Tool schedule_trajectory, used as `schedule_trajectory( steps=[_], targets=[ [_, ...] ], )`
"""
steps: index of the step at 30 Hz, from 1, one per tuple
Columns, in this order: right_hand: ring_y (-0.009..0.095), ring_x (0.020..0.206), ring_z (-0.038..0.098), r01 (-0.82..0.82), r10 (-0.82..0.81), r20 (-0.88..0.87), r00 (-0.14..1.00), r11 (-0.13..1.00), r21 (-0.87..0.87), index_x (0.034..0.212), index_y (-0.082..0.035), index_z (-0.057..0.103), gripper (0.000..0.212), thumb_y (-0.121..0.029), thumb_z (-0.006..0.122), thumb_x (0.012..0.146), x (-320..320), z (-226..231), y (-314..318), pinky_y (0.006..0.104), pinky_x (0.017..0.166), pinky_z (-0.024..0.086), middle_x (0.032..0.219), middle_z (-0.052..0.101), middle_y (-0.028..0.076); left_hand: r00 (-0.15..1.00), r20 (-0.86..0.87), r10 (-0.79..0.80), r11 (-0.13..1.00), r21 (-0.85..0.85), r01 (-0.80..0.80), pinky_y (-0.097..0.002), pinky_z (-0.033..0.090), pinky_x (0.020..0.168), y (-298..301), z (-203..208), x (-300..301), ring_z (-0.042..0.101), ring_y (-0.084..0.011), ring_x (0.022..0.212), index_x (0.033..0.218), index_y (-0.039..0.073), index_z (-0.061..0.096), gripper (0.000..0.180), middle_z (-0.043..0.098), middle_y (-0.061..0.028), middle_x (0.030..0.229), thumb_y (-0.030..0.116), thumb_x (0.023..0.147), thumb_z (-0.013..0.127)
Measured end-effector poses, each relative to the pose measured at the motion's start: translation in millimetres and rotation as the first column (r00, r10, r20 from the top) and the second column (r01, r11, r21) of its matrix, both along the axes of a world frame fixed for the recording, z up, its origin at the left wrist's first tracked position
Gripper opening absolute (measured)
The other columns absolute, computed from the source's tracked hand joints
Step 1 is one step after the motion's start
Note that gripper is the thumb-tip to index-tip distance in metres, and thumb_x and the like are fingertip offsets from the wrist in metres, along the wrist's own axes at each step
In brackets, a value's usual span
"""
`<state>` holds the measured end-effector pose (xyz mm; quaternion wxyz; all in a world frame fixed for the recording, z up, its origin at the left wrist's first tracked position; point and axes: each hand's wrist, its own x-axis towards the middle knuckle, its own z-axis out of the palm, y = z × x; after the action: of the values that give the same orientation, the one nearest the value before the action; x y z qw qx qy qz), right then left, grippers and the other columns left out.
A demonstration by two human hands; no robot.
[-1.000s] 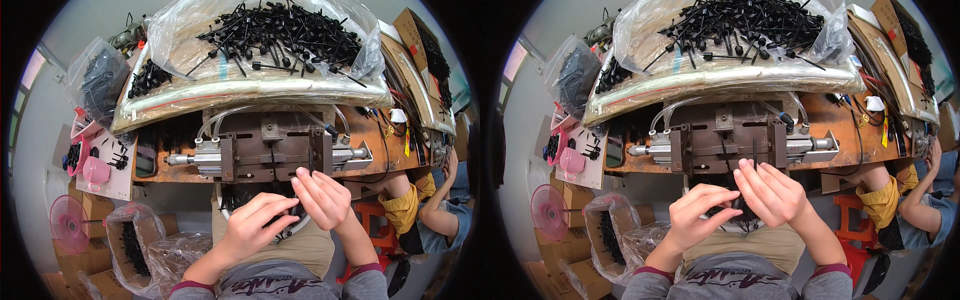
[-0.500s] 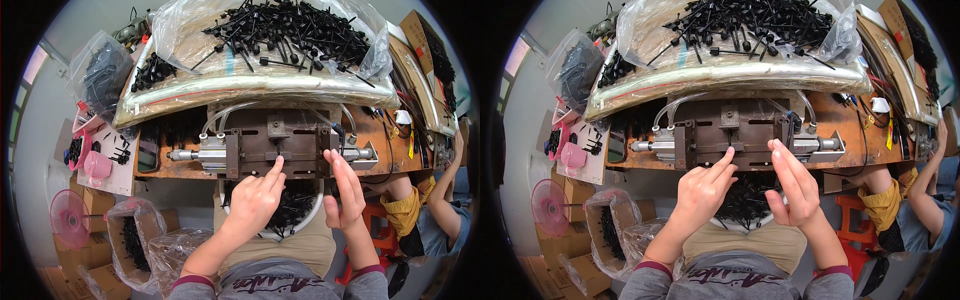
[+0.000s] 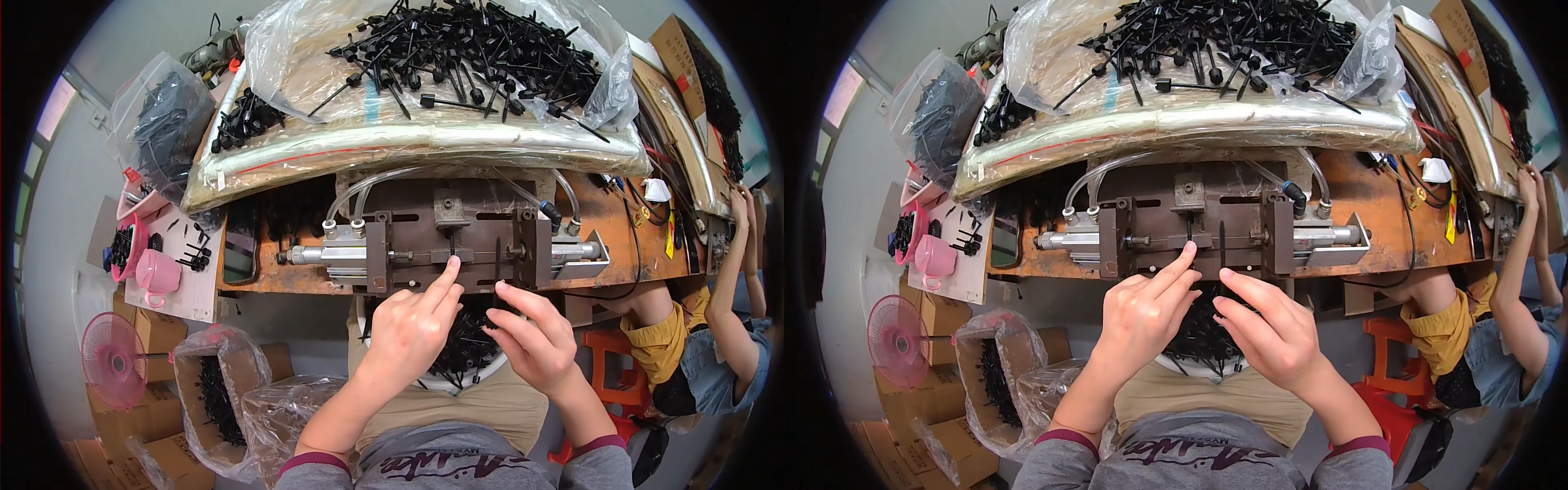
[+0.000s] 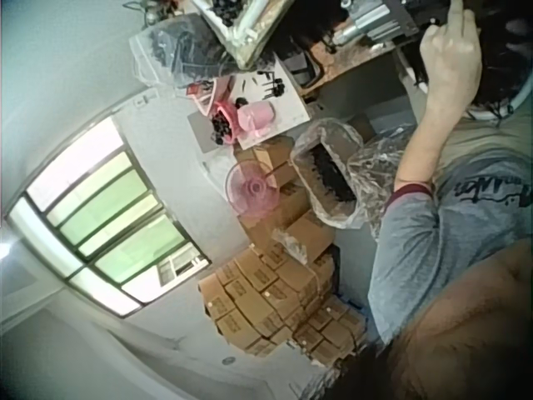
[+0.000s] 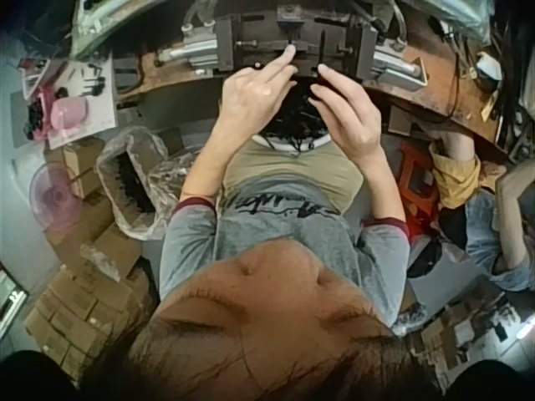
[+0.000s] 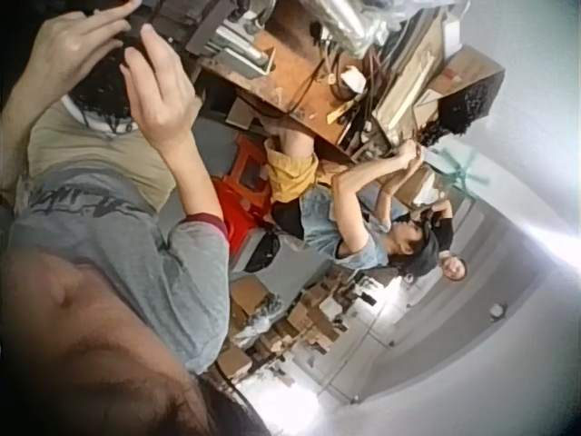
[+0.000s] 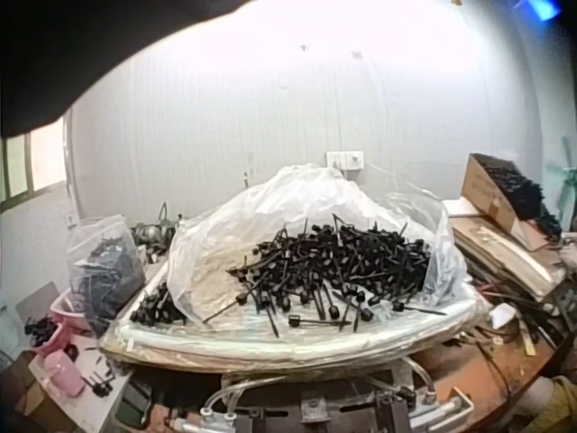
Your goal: Assembling small black plastic fasteners using a specialized assembly machine.
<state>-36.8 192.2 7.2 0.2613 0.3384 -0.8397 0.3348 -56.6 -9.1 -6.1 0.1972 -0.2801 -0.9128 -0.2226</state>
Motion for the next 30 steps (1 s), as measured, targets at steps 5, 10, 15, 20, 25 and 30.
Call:
schedule_trajectory(
  steps=[5, 10, 15, 20, 25, 30],
  targets=[
    [0.028, 0.090, 0.069, 0.061, -0.067, 0.087, 0.994, 0.996, 0.072, 0.098, 0.002, 0.066, 0.028, 0.000, 0.076, 0.072, -1, -5, -8, 0.0344, 0.075, 0.057, 0.122, 0.064, 0.021, 0.979, 0.166, -0.118, 0.993, 0.039, 0.113, -0.0294, 0.050, 0.056, -16, 16, 11, 0.062, -0.0190, 0.057, 0.092, 0.006, 0.071, 0.020, 0.068, -0.0069, 0.121, 0.014, 0.074, 0.078],
    [0.021, 0.077, 0.067, 0.074, -0.088, 0.066, 0.994, 0.977, 0.201, 0.095, 0.002, 0.064, 0.022, -0.005, 0.072, 0.076, -7, -13, -24, 0.0307, 0.069, 0.053, 0.122, 0.065, 0.019, 0.859, 0.382, -0.341, 0.940, 0.146, 0.308, -0.0327, 0.053, 0.060, -27, -1, 36, 0.068, -0.0220, 0.069, 0.090, 0.007, 0.071, 0.018, 0.071, -0.0032, 0.113, 0.019, 0.077, 0.076],
    [0.012, 0.057, 0.059, 0.129, -0.111, -0.072, 0.991, 0.932, 0.339, 0.092, 0.005, 0.063, 0.025, -0.007, 0.064, 0.069, -16, -16, -41, 0.0256, 0.060, 0.047, 0.119, 0.065, 0.027, 0.800, 0.506, -0.322, 0.945, 0.119, 0.305, -0.0347, 0.056, 0.069, -24, -17, 41, 0.070, -0.0237, 0.082, 0.094, 0.003, 0.069, 0.022, 0.070, -0.0086, 0.110, 0.018, 0.078, 0.074],
    [0.010, 0.054, 0.058, 0.150, -0.141, -0.051, 0.989, 0.910, 0.387, 0.091, 0.004, 0.063, 0.024, -0.006, 0.064, 0.069, -18, -9, -45, 0.0247, 0.058, 0.045, 0.120, 0.065, 0.026, 0.837, 0.436, -0.332, 0.942, 0.188, 0.276, -0.0360, 0.054, 0.061, -18, -22, 43, 0.068, -0.0257, 0.072, 0.095, 0.005, 0.071, 0.028, 0.070, -0.0075, 0.093, 0.025, 0.075, 0.078],
    [0.010, 0.052, 0.057, 0.154, -0.152, -0.039, 0.988, 0.902, 0.404, 0.090, 0.003, 0.063, 0.022, -0.007, 0.064, 0.069, -17, -8, -44, 0.0247, 0.056, 0.045, 0.119, 0.065, 0.026, 0.845, 0.414, -0.339, 0.935, 0.245, 0.255, -0.0360, 0.053, 0.059, -18, -24, 44, 0.068, -0.0260, 0.070, 0.096, 0.007, 0.071, 0.029, 0.070, -0.0071, 0.086, 0.026, 0.075, 0.078],
    [0.011, 0.052, 0.059, 0.158, -0.163, -0.027, 0.986, 0.884, 0.440, 0.090, 0.001, 0.062, 0.022, -0.008, 0.064, 0.069, -17, -6, -45, 0.0248, 0.055, 0.045, 0.119, 0.066, 0.025, 0.885, 0.363, -0.290, 0.936, 0.302, 0.183, -0.0326, 0.054, 0.058, -28, -45, 47, 0.069, -0.0239, 0.069, 0.089, 0.006, 0.072, 0.017, 0.072, -0.0055, 0.085, 0.015, 0.077, 0.078]
  ],
)
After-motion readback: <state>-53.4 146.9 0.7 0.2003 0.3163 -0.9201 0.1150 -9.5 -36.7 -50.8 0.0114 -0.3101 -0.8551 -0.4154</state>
